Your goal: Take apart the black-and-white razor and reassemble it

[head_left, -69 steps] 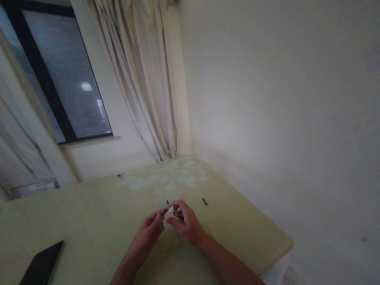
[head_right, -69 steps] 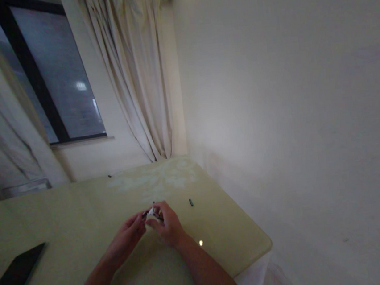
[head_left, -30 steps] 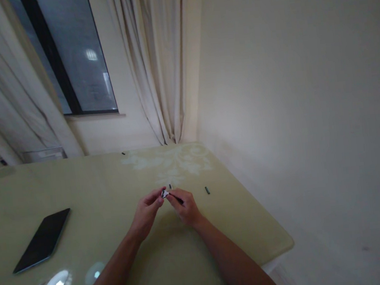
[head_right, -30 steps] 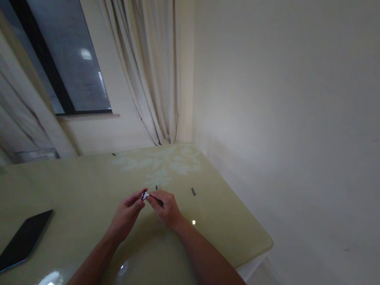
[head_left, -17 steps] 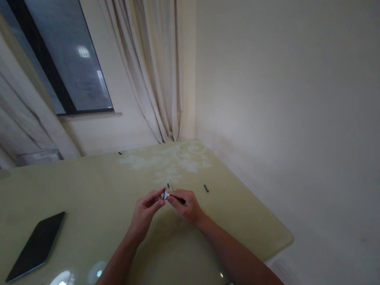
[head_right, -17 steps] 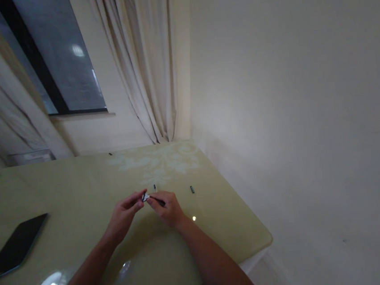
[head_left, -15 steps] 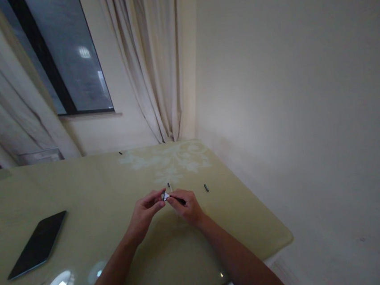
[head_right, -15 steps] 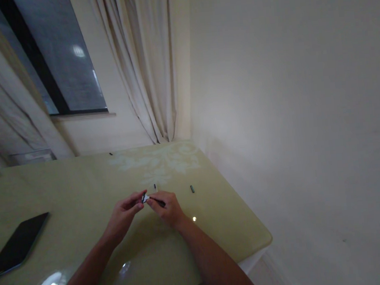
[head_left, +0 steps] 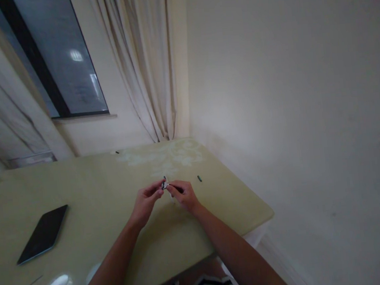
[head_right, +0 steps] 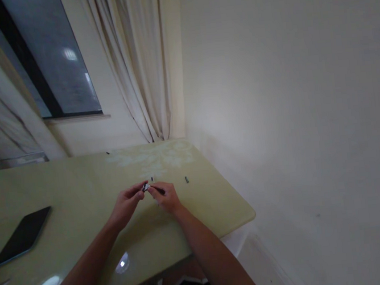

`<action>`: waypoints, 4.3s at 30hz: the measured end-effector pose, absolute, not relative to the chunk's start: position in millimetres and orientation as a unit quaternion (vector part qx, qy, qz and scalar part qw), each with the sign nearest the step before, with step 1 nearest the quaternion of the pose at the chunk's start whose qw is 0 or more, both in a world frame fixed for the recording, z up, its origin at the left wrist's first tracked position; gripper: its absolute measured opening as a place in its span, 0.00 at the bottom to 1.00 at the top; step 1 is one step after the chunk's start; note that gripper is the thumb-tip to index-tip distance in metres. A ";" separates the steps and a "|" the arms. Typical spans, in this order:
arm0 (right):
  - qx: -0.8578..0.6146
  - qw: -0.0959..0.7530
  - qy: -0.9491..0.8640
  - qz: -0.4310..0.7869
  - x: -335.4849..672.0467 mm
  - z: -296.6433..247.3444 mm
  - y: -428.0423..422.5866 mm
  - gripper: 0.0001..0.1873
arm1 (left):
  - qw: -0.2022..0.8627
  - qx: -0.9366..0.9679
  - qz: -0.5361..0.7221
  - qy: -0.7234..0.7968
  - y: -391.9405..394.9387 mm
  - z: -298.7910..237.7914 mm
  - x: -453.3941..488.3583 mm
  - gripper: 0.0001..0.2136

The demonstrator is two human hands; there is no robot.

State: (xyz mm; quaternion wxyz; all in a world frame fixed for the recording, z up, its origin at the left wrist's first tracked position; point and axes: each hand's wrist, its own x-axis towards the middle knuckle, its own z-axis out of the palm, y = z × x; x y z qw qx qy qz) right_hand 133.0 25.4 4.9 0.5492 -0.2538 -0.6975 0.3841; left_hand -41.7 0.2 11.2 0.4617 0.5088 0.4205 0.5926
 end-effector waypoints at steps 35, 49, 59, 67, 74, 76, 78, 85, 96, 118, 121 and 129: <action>-0.275 0.482 -0.709 0.436 135.9 8.4 19.8 0.25 | 0.446 0.546 0.557 0.439 -2.7 9.4 -45.4 0.26; -0.274 0.491 -0.723 0.402 136.3 9.2 19.1 0.24 | 0.462 0.559 0.547 0.418 -1.0 13.9 -51.5 0.23; -0.266 0.449 -0.739 0.426 141.4 9.2 21.8 0.26 | 0.458 0.582 0.519 0.426 1.4 8.0 -56.6 0.23; -0.273 0.470 -0.708 0.452 139.4 5.3 27.6 0.26 | 0.448 0.602 0.521 0.406 -1.9 18.7 -53.5 0.23; -0.250 0.459 -0.674 0.522 141.1 1.2 30.9 0.27 | 0.469 0.583 0.534 0.394 -5.5 25.0 -51.9 0.24; -0.243 0.456 -0.668 0.535 141.5 2.3 30.3 0.26 | 0.472 0.592 0.524 0.391 -7.1 26.9 -52.7 0.24; -0.235 0.452 -0.667 0.543 142.2 4.0 29.1 0.25 | 0.472 0.608 0.508 0.387 -8.0 27.4 -54.6 0.24; -0.245 0.435 -0.673 0.546 143.4 7.3 25.9 0.27 | 0.474 0.620 0.486 0.394 -6.3 25.0 -59.9 0.23; -0.223 0.436 -0.647 0.585 141.9 8.2 23.3 0.21 | 0.498 0.572 0.535 0.373 -2.9 19.8 -60.2 0.23; -0.247 0.459 -0.643 0.561 140.1 6.6 24.2 0.20 | 0.472 0.588 0.534 0.382 -6.0 18.7 -50.6 0.22; -0.246 0.460 -0.646 0.558 140.0 9.1 22.2 0.20 | 0.476 0.580 0.540 0.381 -4.9 16.9 -51.5 0.23; -0.266 0.463 -0.666 0.521 140.5 10.7 21.9 0.19 | 0.477 0.575 0.536 0.393 -2.9 11.0 -52.4 0.24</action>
